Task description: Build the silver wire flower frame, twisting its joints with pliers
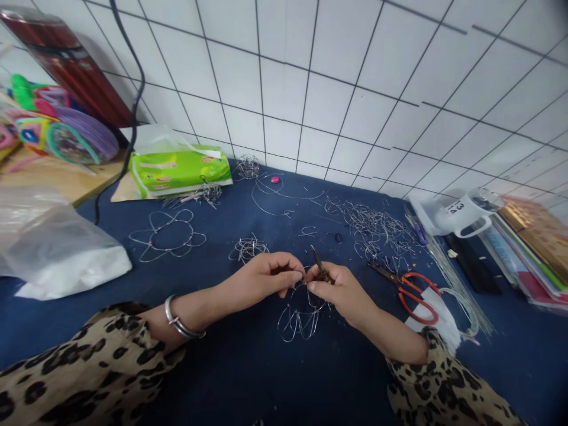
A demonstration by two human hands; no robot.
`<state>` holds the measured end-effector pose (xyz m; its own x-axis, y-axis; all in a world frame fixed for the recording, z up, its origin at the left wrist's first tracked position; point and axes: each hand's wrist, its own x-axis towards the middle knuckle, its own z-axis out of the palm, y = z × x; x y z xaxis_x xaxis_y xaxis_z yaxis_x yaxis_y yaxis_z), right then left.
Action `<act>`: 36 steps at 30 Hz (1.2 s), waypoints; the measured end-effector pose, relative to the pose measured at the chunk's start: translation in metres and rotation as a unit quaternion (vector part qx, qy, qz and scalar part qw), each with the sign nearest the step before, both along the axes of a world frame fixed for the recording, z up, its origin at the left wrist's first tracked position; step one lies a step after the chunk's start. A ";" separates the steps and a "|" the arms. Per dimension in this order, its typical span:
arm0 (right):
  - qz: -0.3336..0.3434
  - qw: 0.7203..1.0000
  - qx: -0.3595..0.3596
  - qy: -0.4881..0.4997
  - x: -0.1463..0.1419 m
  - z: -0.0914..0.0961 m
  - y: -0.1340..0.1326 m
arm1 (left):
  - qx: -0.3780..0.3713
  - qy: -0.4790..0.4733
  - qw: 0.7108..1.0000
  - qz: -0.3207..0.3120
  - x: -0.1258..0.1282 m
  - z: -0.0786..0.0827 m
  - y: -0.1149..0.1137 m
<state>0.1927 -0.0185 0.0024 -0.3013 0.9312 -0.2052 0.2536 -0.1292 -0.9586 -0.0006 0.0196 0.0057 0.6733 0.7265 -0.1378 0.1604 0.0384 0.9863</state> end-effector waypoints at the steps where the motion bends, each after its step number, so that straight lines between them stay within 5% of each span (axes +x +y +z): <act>1: -0.002 1.000 -0.002 0.000 0.000 0.000 0.000 | 0.008 0.008 1.000 0.000 0.000 -0.001 0.000; 14: -0.054 0.986 -0.098 0.121 0.012 0.001 0.011 | -0.019 -0.028 0.998 0.048 0.000 -0.006 0.002; 27: 0.000 1.000 0.020 0.006 -0.002 0.010 0.015 | -0.112 -0.084 0.986 0.086 0.002 -0.007 0.006; 36: -0.100 0.993 0.063 0.024 -0.015 -0.003 0.028 | -0.115 -0.103 0.981 0.122 0.000 -0.009 0.022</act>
<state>0.1772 0.0091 -0.0006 -0.1147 0.9906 -0.0738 0.1879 -0.0513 -0.9808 -0.0010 0.0416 -0.0035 0.5144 0.8347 -0.1968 -0.0819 0.2762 0.9576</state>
